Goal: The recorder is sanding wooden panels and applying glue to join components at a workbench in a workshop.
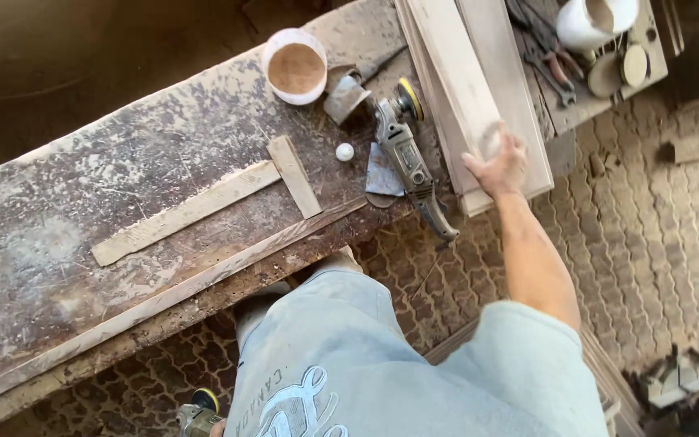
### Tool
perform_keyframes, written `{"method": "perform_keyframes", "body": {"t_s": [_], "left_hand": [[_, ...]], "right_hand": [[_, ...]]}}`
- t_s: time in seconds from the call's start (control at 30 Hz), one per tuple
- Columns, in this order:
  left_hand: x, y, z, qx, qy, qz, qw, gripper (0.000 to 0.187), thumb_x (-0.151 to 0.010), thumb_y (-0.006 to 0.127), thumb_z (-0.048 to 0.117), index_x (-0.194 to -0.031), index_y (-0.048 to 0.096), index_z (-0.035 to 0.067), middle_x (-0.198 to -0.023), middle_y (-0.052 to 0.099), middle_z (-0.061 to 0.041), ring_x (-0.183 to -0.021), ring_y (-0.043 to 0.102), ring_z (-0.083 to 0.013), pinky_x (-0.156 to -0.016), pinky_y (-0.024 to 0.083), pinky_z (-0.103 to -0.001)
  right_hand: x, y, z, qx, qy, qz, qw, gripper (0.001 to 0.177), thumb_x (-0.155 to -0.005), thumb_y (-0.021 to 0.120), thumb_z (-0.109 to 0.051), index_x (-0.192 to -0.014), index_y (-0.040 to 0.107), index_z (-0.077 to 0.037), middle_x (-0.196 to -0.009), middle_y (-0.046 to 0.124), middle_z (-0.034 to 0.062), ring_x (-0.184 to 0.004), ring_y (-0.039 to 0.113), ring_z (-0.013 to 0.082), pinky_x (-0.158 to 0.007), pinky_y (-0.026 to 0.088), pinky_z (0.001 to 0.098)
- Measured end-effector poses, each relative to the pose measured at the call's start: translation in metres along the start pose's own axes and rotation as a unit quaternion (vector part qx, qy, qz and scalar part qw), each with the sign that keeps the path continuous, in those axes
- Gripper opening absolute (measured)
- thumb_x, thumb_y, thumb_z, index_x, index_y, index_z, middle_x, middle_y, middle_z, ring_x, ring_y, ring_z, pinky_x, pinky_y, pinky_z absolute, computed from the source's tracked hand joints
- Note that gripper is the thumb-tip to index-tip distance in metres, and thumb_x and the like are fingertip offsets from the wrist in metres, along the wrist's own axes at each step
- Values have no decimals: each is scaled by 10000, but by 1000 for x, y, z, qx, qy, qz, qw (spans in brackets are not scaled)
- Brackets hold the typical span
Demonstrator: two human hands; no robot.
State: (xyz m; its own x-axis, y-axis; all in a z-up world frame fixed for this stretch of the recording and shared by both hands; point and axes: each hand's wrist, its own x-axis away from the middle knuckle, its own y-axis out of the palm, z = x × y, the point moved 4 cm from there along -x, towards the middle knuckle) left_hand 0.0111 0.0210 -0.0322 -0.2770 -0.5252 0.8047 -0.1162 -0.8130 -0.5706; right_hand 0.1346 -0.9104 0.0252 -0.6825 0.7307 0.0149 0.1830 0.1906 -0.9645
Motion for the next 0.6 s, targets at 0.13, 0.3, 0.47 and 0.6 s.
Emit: {"method": "perform_keyframes", "body": {"t_s": [0.13,0.3,0.47,0.6], "left_hand": [[11,48,15,75,-43,43,995,894,-814,761,343,-1472,388,-134,-1370,529,-292,-1161,581,-383,-926,507,-468],[59,56,-32,190,-64,160,967,507,-741,803,235,-1095,670,-102,-973,698,-225,-747,658,-341,-628,538,-427],[78,66,-30,187,-97,179,961,1056,-690,914,340,-1534,406,-40,-1475,388,-386,-1348,435,-547,-959,483,-679],[114,58,-7,199,-90,175,960,1107,-661,911,304,-1554,370,-63,-1486,410,-374,-1375,446,-510,-1023,476,-616]], "right_hand": [[10,-32,-21,-85,-256,141,952,883,-694,973,-449,-1389,682,13,-1188,660,307,-1178,544,472,-1073,322,527],[72,-73,-151,-78,-442,95,889,781,-949,814,-370,-1641,474,-248,-1108,517,150,-1019,519,319,-818,510,518],[140,18,-274,-154,-488,-150,846,826,-525,919,-510,-1295,723,-284,-1181,591,176,-1073,593,416,-889,483,486],[179,98,-359,-70,-613,-168,769,842,-525,829,-567,-1327,669,-367,-1129,581,132,-943,662,402,-741,561,503]]}}
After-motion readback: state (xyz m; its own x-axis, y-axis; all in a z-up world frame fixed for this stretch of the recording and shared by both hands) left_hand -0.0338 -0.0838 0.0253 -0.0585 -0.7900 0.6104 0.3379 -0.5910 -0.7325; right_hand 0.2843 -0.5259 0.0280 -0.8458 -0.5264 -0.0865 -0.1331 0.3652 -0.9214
